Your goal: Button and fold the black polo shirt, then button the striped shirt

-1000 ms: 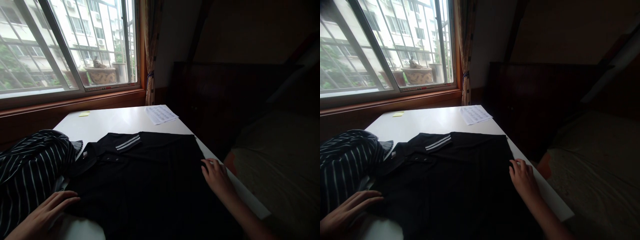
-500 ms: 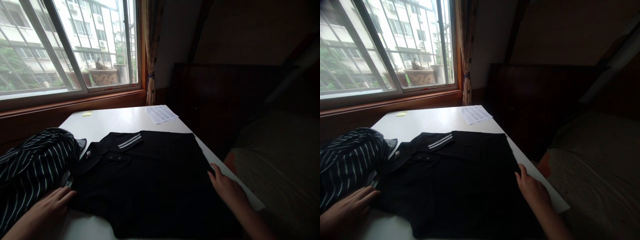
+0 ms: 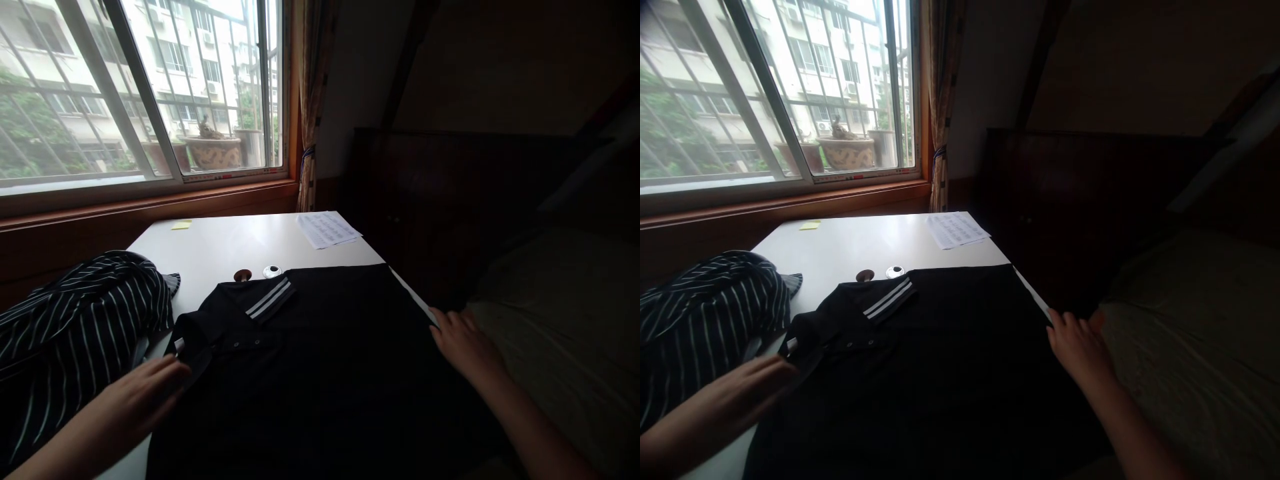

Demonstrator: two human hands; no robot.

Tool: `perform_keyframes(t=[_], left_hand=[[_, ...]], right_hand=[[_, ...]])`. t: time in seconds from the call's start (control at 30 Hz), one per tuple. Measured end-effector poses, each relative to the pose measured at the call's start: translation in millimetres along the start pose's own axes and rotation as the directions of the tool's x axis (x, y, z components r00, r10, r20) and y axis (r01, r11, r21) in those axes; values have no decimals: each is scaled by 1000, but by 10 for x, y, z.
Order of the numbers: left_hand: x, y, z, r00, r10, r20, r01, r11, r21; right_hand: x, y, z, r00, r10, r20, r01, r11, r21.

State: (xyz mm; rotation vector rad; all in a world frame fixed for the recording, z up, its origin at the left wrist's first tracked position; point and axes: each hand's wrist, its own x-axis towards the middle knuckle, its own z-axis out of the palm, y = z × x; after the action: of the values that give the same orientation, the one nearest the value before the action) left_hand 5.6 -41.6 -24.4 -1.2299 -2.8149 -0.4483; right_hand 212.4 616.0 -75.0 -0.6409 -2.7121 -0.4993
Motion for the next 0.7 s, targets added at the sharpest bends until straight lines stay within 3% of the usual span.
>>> perform_keyframes(t=[0.1,0.2,0.3,0.5,0.7], left_hand=[[734,-150,-72,999,-25,-42,23,999,-49],[1362,-335,85,985,-150,-89,150,989,-10],[1796,-452,288,969,-238,-73,240,971,22],[2199,-602,468,959,-281,-30,280,960,-25],[2209,-791,483,939,-335,-76,335,942,-21]], right_hand=[[198,-421,-222,994,-91,-56,96,992,78],[449,-976,-372,980,-197,-27,197,946,259],[703,-1518,-419,962,-268,44,226,878,421],[1089,-2329,-368,915,-387,112,275,804,527],[1359,-2841,-339,871,-473,135,317,749,582]])
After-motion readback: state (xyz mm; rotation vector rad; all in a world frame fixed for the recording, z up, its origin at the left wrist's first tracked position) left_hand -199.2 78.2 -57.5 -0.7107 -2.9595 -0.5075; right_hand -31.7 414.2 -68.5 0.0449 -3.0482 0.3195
